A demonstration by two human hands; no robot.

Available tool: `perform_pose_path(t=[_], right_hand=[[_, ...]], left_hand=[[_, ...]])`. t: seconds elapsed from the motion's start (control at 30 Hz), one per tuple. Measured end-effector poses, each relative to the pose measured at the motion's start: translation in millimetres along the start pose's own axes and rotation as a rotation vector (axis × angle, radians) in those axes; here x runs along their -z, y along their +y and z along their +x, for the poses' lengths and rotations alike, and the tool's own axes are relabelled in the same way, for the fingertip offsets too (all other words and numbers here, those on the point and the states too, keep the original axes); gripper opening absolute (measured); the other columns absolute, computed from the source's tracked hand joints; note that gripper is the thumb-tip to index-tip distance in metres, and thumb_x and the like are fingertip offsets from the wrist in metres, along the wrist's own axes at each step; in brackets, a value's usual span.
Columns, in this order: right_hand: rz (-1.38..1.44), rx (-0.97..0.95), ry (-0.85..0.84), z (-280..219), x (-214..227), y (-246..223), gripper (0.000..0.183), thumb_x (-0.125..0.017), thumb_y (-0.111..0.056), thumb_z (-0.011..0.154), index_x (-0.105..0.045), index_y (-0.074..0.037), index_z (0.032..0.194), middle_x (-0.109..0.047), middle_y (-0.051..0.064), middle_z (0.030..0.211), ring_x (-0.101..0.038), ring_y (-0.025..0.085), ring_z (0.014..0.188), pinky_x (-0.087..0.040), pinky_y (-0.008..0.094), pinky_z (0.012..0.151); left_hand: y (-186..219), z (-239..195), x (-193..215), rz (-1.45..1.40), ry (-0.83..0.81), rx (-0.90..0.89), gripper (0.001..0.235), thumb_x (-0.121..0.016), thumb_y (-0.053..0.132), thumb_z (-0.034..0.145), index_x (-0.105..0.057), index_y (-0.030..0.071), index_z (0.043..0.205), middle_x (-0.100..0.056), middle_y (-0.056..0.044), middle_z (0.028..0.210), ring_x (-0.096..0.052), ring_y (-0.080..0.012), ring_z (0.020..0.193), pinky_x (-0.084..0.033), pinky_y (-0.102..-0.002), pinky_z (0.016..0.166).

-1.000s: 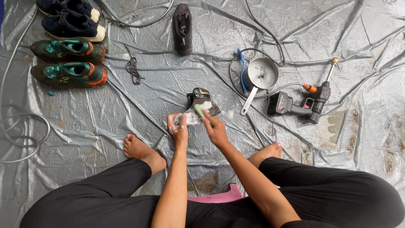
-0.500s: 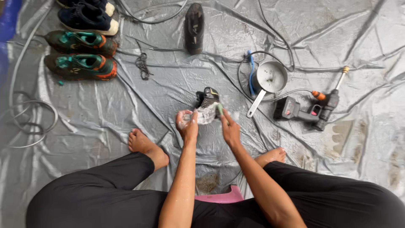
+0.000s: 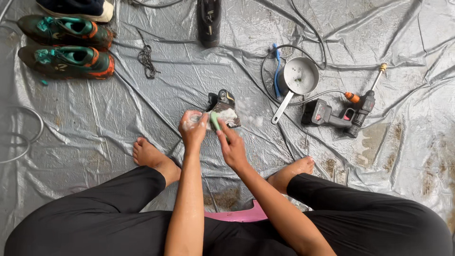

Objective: The person scrubs a black shoe with a green brush and soapy water. They repeatedly dip the brush into a small metal pan to reload soap and continue scrubbing different parts of the shoe.

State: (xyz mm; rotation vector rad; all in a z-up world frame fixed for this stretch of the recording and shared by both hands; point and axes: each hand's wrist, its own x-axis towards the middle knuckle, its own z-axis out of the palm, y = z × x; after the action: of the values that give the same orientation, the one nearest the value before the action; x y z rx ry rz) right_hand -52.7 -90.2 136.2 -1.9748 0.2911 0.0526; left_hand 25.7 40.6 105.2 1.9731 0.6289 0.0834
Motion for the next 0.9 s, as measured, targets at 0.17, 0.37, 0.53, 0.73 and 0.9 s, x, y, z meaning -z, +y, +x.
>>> perform_pose_path(t=[0.17, 0.37, 0.53, 0.73, 0.9], right_hand=[[-0.010, -0.169, 0.058, 24.1, 13.7, 43.7, 0.045, -0.054, -0.040, 0.109, -0.059, -0.032, 0.153, -0.070, 0.023, 0.135, -0.062, 0.049, 0.128, -0.048, 0.060, 0.112], [0.067, 0.049, 0.072, 17.6, -14.8, 8.5, 0.043, -0.061, -0.032, 0.107, -0.064, -0.025, 0.150, -0.077, 0.026, 0.116, -0.071, 0.050, 0.113, -0.054, 0.058, 0.101], [-0.042, -0.230, 0.092, 11.7, 6.0, 24.4, 0.046, -0.050, -0.038, 0.109, -0.057, -0.032, 0.155, -0.079, 0.018, 0.120, -0.067, 0.051, 0.119, -0.048, 0.063, 0.109], [0.102, 0.110, 0.052, 13.5, -16.0, 11.5, 0.042, -0.055, -0.038, 0.110, -0.064, -0.027, 0.150, -0.078, 0.023, 0.117, -0.073, 0.045, 0.113, -0.055, 0.056, 0.102], [-0.101, -0.094, 0.092, 13.5, 13.5, 52.7, 0.046, -0.047, -0.039, 0.112, -0.056, -0.029, 0.156, -0.076, 0.025, 0.119, -0.068, 0.049, 0.118, -0.051, 0.061, 0.104]], left_hand=[[4.8, -1.3, 3.6, 0.051, 0.000, -0.003, 0.024, -0.090, 0.040, 0.072, -0.080, 0.026, 0.089, -0.078, -0.012, 0.091, -0.075, -0.0371, 0.098, -0.059, -0.047, 0.082], [-28.0, 16.7, -20.7, 0.022, 0.005, -0.025, 0.023, -0.089, 0.037, 0.074, -0.079, 0.025, 0.091, -0.079, -0.010, 0.099, -0.074, -0.0353, 0.107, -0.059, -0.045, 0.092], [-27.4, -3.4, -0.5, -0.010, 0.065, -0.130, 0.020, -0.086, 0.026, 0.078, -0.077, 0.015, 0.092, -0.077, -0.019, 0.097, -0.073, -0.0412, 0.104, -0.058, -0.050, 0.090], [15.7, -29.1, 7.6, -0.090, 0.082, 0.032, 0.021, -0.084, 0.032, 0.079, -0.078, 0.018, 0.093, -0.077, -0.013, 0.095, -0.075, -0.0319, 0.100, -0.059, -0.042, 0.088], [-43.8, -6.3, -11.0, -0.045, 0.211, 0.049, 0.020, -0.087, 0.036, 0.076, -0.077, 0.025, 0.090, -0.077, -0.010, 0.093, -0.075, -0.0328, 0.100, -0.059, -0.044, 0.085]])
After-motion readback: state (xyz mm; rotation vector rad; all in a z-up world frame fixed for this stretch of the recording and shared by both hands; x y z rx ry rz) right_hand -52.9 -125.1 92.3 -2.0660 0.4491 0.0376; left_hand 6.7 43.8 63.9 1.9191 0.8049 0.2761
